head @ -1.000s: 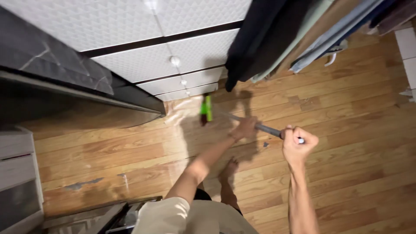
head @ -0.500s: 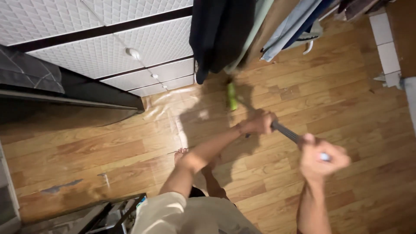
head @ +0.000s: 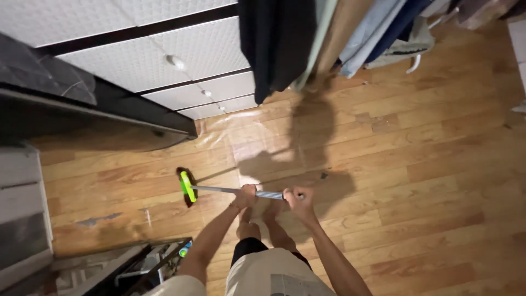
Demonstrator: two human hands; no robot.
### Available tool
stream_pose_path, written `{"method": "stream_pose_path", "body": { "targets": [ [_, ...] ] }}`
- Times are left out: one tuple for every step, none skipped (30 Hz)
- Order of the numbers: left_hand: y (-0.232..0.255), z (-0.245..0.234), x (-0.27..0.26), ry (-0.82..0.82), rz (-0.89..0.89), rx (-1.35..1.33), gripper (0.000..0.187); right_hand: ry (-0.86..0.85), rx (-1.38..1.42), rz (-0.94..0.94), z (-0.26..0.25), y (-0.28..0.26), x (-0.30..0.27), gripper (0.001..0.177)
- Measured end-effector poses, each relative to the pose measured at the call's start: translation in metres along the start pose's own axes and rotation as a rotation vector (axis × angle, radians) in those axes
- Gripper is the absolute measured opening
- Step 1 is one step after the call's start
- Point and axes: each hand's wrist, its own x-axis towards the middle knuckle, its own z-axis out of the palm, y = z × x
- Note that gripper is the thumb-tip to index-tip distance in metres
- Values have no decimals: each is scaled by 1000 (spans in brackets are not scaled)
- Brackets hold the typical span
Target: Sweeping a wooden floor in a house using a long-handled broom.
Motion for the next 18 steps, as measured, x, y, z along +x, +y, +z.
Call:
{"method": "stream_pose_path", "body": {
  "targets": [
    [6, 16, 10, -7, 11, 2, 19, 13, 1, -1, -14, 19, 1, 31],
    [13, 33, 19, 107, 55, -37, 19, 96, 118, 51, -29, 37, 0, 24],
    [21, 51, 27, 221, 97, -78, 23, 180, 236, 100, -43, 55, -2, 17],
    [53, 64, 43, 214, 103, -84, 23, 190, 231, 103, -70, 26, 2, 17],
    [86, 77, 58, 509, 252, 145, 19, 186, 105, 7, -95, -4, 5, 18],
    [119, 90, 75, 805, 404, 377, 23, 181, -22, -91, -122, -35, 10, 23],
    [157, 74, 92, 804, 412, 368, 23, 191, -29, -91, -142, -70, 8, 23],
    [193, 57, 109, 577, 447, -9, 26, 233, -49, -155, -162, -106, 7, 33],
    [231, 40, 126, 333, 470, -376, 30, 274, -69, -218, -181, -141, 6, 43],
    [256, 52, 140, 325, 477, -386, 30, 285, -78, -214, -193, -164, 0, 43],
    [282, 64, 154, 73, 430, -511, 26, 338, -149, -215, -204, -186, -6, 45],
    [310, 76, 168, -183, 380, -626, 25, 391, -221, -215, -216, -209, -12, 48],
    [335, 73, 173, -193, 390, -633, 25, 403, -230, -213, -216, -227, -18, 48],
    [359, 69, 180, -238, 345, -659, 23, 458, -409, -218, -214, -243, -21, 49],
    [382, 65, 186, -284, 301, -683, 37, 511, -588, -220, -213, -259, -24, 51],
    [389, 77, 193, -291, 309, -684, 37, 521, -593, -219, -216, -252, -29, 51],
    [395, 88, 199, -174, 386, -708, 36, 491, -725, -245, -219, -246, -34, 50],
    [400, 98, 206, -56, 461, -730, 36, 456, -854, -270, -220, -238, -38, 48]
  ]
}}
